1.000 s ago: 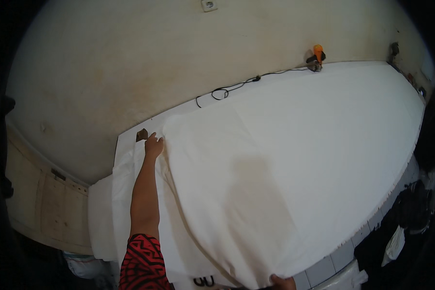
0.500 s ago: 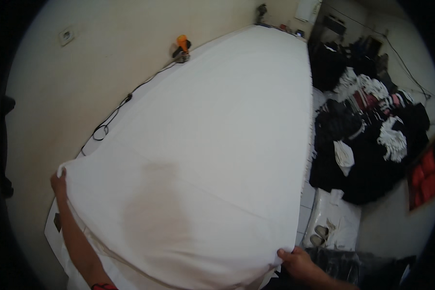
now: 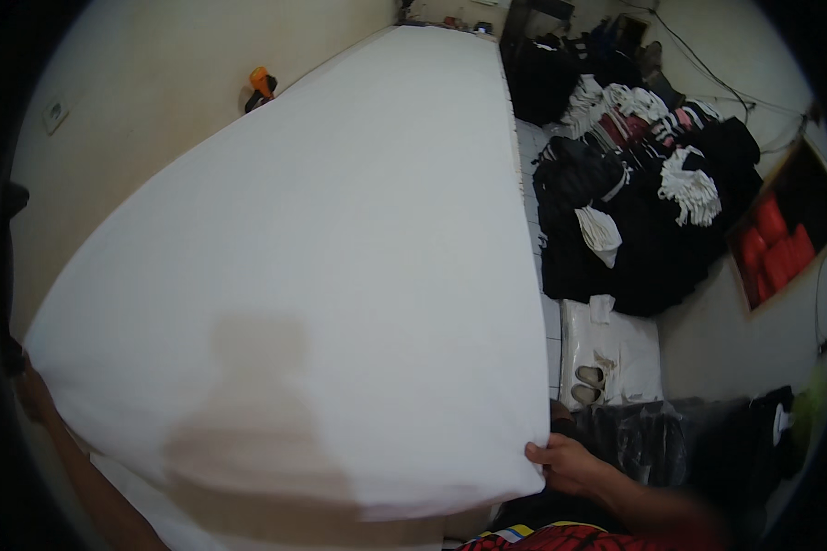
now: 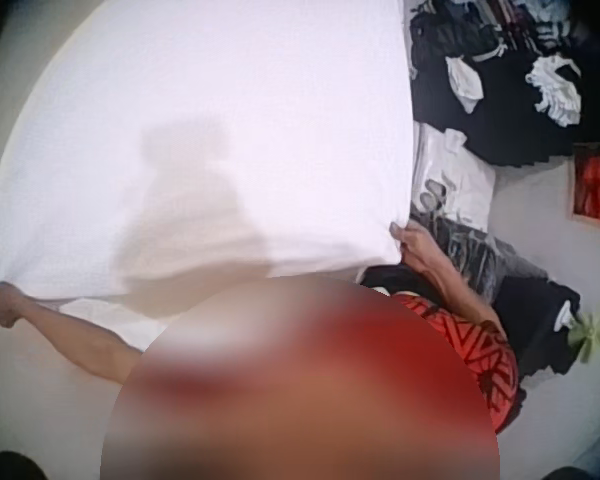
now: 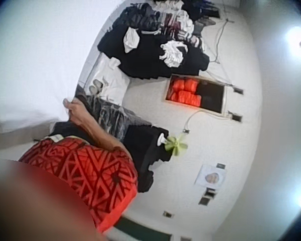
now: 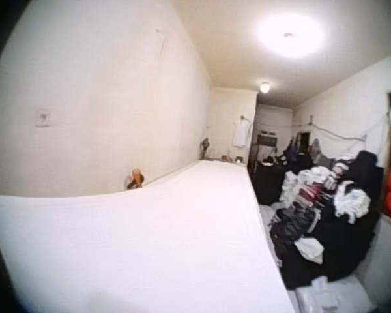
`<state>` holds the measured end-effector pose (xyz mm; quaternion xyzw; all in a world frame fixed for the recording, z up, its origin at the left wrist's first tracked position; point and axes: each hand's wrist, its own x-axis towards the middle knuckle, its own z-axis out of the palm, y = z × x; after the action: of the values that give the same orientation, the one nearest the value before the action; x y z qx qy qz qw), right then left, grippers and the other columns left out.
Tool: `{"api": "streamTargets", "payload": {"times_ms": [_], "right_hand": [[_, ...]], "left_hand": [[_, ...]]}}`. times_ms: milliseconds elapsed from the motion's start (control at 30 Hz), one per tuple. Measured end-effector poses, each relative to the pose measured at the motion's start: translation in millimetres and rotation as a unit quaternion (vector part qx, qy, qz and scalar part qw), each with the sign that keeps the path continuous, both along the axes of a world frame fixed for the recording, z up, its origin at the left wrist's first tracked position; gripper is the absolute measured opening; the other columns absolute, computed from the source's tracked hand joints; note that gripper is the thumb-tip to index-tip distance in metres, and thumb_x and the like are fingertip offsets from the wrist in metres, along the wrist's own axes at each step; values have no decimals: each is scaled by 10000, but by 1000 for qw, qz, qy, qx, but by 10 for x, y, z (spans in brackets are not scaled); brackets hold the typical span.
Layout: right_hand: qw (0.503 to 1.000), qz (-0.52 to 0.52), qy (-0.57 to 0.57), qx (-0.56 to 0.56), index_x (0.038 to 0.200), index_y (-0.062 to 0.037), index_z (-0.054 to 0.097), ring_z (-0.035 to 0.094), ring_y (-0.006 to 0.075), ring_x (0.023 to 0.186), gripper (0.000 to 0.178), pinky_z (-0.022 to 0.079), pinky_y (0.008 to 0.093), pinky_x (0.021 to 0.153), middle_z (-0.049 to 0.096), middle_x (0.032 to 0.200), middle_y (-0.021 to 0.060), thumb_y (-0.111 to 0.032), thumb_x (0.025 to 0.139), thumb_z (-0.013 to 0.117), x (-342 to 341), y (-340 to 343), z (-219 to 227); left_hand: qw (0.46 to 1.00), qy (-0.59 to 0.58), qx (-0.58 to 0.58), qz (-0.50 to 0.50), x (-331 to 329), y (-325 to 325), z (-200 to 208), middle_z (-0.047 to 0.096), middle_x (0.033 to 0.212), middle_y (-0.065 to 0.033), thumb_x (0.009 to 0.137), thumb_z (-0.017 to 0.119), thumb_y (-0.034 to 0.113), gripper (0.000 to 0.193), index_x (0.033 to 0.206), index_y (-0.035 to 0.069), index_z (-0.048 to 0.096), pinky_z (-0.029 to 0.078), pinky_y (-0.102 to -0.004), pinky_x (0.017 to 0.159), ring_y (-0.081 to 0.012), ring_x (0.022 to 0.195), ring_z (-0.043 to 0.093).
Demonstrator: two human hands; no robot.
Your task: The person lays a large white fabric on a table, smooths it, and cuts a section using scissors. The person then lifts and repositions the fabric on the table.
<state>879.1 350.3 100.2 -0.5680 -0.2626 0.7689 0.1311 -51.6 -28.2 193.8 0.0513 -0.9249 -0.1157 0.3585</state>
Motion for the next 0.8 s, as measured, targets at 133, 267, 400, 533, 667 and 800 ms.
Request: {"api": "streamTargets", "payload": {"times_ms": [133, 267, 400, 533, 667, 800], "right_hand": [[998, 30, 0, -57, 1409, 34, 583, 654, 265, 1270, 359, 499, 444, 1140, 674, 1380, 134, -176, 1118, 590, -89, -11, -703], [996, 55, -46, -52, 1388, 18, 603, 664, 261, 1253, 355, 498, 429, 1131, 693, 1346, 131, -206, 1113, 613, -119, -22, -1071], [985, 7, -70, -158, 1417, 41, 565, 646, 263, 1302, 433, 487, 441, 1158, 682, 1379, 124, -251, 1103, 630, -163, -99, -1023], [982, 146, -17, -119, 1364, 67, 606, 674, 235, 1236, 545, 509, 394, 1112, 714, 1309, 138, -389, 1074, 677, -229, -174, -787], [884, 386, -261, -34, 980, 67, 681, 589, 121, 782, 613, 499, 313, 692, 683, 888, 74, -542, 1012, 737, -253, -235, -668], [927, 282, -226, -96, 979, 46, 677, 598, 137, 796, 535, 494, 316, 709, 668, 881, 79, -474, 983, 803, -218, -285, -792]], "left_hand": [[998, -41, -56, -1, 209, -63, -873, 694, 1406, -104, 1077, 489, 633, 597, 1464, 204, 640, 521, -526, 1038, -369, 1271, 657], [981, -112, -160, 6, 382, 13, -1360, 746, 1170, -138, 1104, 530, 492, 384, 1290, 188, 674, 536, -553, 945, -383, 1078, 710], [987, -86, -128, -51, 436, 282, -1485, 729, 1055, -176, 1082, 605, 374, 216, 1153, 173, 642, 519, -565, 904, -408, 942, 715], [985, -35, -111, -130, 413, 438, -1526, 730, 1048, -162, 1071, 633, 319, 185, 1166, 162, 650, 513, -546, 919, -390, 967, 705], [983, 10, -178, -40, 394, 298, -1578, 742, 1101, -102, 1078, 618, 270, 166, 1173, 138, 655, 515, -522, 931, -356, 1007, 705], [978, -38, -205, -27, 394, 123, -1744, 744, 1123, -83, 1086, 595, 242, 148, 1158, 130, 659, 523, -489, 921, -325, 1073, 691]]}}
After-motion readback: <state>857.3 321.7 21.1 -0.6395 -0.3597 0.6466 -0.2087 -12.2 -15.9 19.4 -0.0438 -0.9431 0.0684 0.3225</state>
